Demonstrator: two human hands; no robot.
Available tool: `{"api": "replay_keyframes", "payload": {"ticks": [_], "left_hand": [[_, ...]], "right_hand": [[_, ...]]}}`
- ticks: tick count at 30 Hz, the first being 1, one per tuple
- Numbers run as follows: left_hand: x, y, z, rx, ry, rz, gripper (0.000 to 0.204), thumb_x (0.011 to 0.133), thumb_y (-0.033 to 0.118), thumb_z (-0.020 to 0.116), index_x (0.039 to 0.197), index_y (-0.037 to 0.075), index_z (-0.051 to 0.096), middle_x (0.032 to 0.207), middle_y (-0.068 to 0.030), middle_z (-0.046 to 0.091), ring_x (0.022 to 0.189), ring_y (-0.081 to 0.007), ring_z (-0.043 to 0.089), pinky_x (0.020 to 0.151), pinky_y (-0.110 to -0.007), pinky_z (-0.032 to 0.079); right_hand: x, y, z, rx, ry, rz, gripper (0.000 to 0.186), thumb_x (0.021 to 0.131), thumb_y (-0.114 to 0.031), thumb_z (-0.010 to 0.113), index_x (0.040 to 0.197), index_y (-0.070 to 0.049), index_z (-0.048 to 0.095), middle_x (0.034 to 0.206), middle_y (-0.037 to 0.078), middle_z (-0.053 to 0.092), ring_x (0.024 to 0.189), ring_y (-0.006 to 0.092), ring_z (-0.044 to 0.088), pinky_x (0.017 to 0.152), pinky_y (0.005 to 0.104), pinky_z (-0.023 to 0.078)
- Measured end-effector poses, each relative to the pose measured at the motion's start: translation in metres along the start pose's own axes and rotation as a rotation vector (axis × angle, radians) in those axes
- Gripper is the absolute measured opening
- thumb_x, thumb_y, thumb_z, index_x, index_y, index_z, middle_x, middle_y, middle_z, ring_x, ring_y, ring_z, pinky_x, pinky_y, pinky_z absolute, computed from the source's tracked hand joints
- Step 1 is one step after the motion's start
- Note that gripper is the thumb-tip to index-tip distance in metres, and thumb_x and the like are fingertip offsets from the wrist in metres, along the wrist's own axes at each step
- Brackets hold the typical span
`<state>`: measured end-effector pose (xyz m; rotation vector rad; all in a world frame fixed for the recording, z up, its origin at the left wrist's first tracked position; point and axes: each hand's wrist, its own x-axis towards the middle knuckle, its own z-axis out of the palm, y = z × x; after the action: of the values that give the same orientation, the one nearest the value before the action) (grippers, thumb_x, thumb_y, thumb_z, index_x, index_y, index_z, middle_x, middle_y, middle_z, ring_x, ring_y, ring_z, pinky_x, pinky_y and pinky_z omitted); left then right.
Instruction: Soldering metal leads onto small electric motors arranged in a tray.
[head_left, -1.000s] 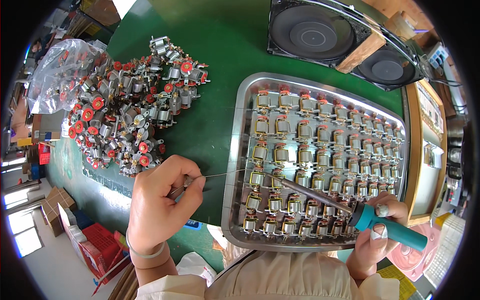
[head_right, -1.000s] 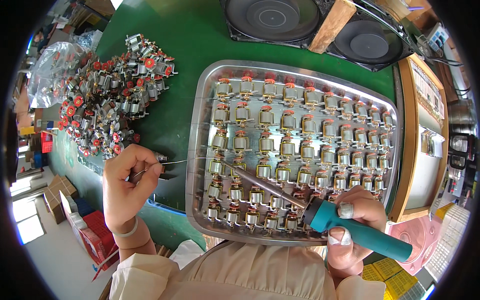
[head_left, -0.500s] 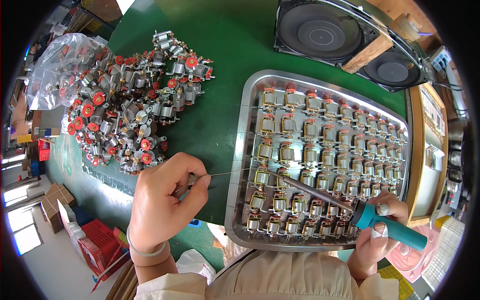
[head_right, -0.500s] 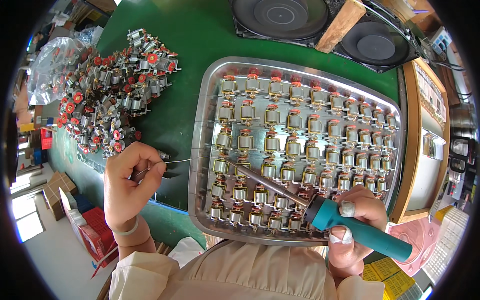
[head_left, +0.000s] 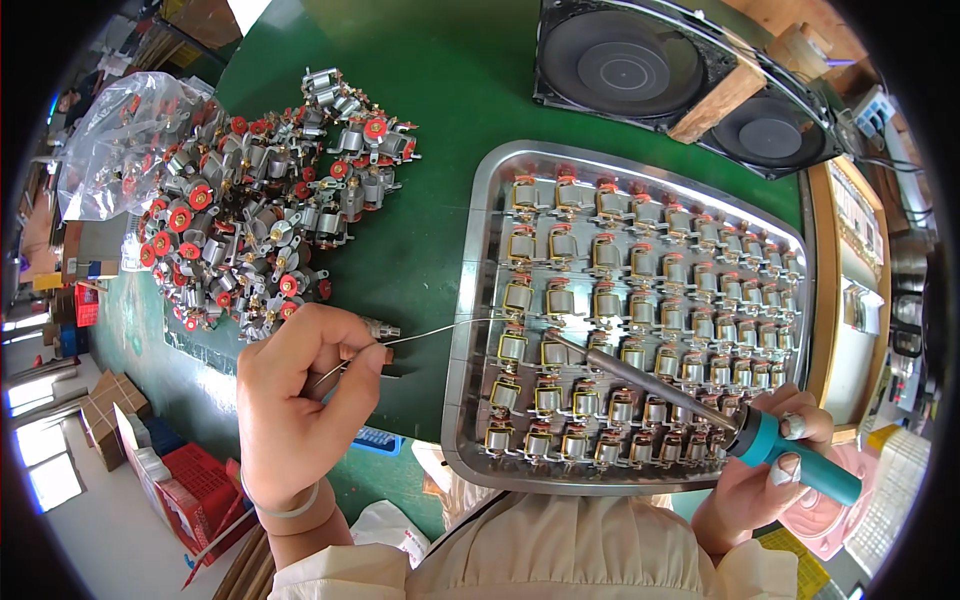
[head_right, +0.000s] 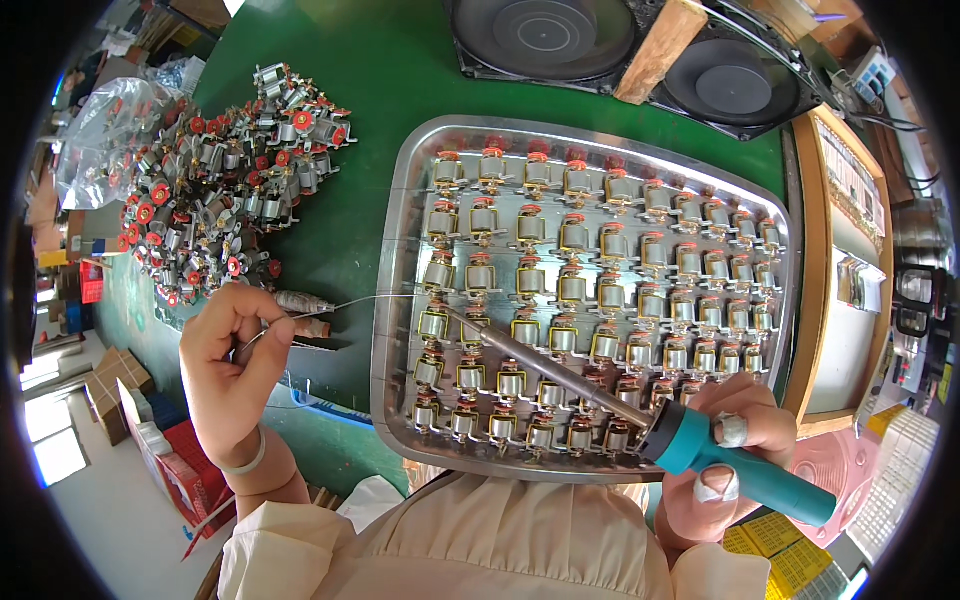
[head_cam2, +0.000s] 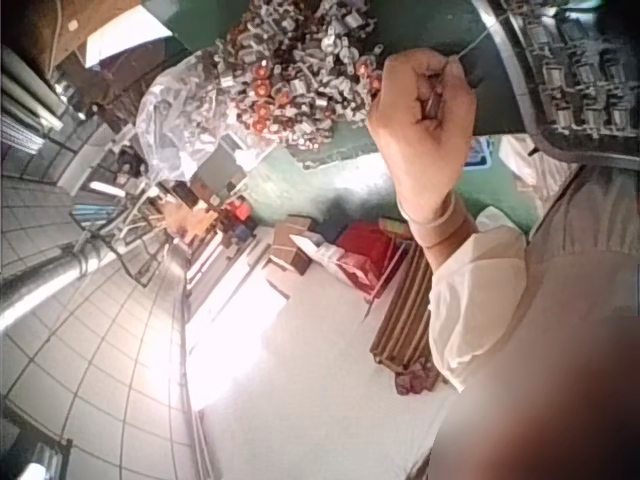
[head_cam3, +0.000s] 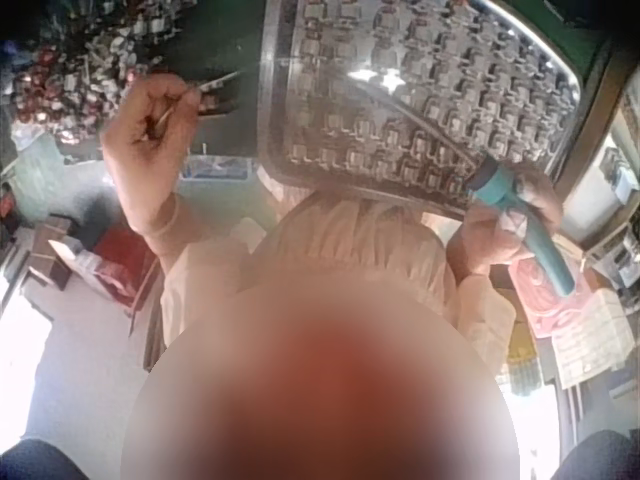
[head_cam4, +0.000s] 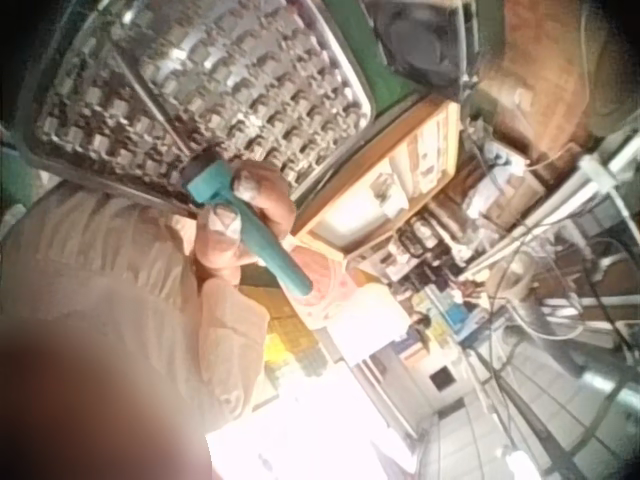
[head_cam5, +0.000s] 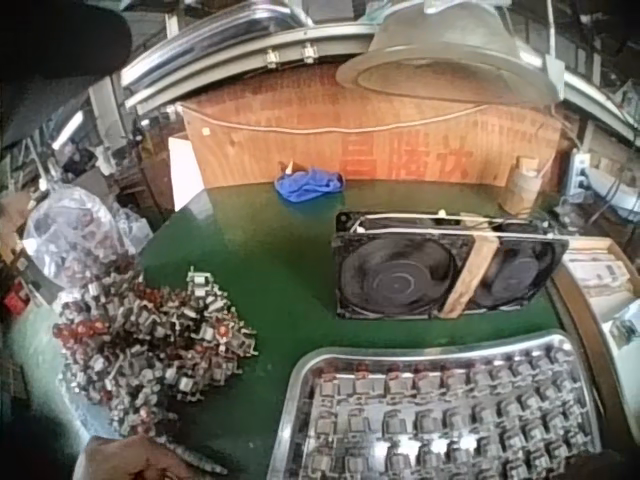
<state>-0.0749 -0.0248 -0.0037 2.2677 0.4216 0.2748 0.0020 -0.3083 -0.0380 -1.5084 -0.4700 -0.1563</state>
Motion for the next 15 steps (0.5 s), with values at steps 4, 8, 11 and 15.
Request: {"api": "replay_keyframes", "payload": {"ticks": [4,8,11,15], "left_hand": [[-0.009,0.008,-0.005,0.031,0.059,-0.008,0.007,0.063,-0.003,0.056,0.065,0.001,0.05,0.044,0.003,0.026,0.04,-0.0034,0.02,0.038,-0.02,0.016],[-0.022,0.03,-0.005,0.026,0.086,-0.051,0.007,0.06,-0.003,0.055,0.063,0.001,0.05,0.042,0.0034,0.024,0.039,-0.0034,0.019,0.038,-0.022,0.014],[-0.036,0.052,-0.003,-0.039,-0.02,-0.001,0.009,0.06,-0.003,0.055,0.065,0.001,0.049,0.04,0.0037,0.027,0.036,-0.0031,0.022,0.036,-0.021,0.015],[-0.036,0.093,0.021,-0.157,-0.245,0.095,0.01,0.067,0.004,0.055,0.071,0.001,0.046,0.042,0.0014,0.037,0.034,-0.0038,0.03,0.035,-0.02,0.02]], "right_hand": [[0.0,-0.004,-0.007,-0.009,0.132,-0.007,0.033,0.071,-0.031,0.061,0.079,-0.004,0.043,0.065,0.006,0.042,0.059,0.0152,0.04,0.051,0.0239,0.032],[0.0,-0.008,-0.028,-0.076,0.216,-0.045,0.034,0.073,-0.032,0.058,0.082,-0.003,0.044,0.068,0.006,0.041,0.064,0.0165,0.04,0.057,0.0251,0.033],[0.002,-0.011,-0.048,-0.019,0.277,-0.091,0.03,0.075,-0.026,0.054,0.086,0.001,0.045,0.075,0.008,0.041,0.068,0.0174,0.039,0.06,0.0249,0.036],[0.004,-0.012,-0.08,-0.016,0.383,-0.181,0.025,0.075,-0.017,0.048,0.088,0.004,0.045,0.079,0.01,0.041,0.071,0.0176,0.038,0.056,0.0227,0.038]]}}
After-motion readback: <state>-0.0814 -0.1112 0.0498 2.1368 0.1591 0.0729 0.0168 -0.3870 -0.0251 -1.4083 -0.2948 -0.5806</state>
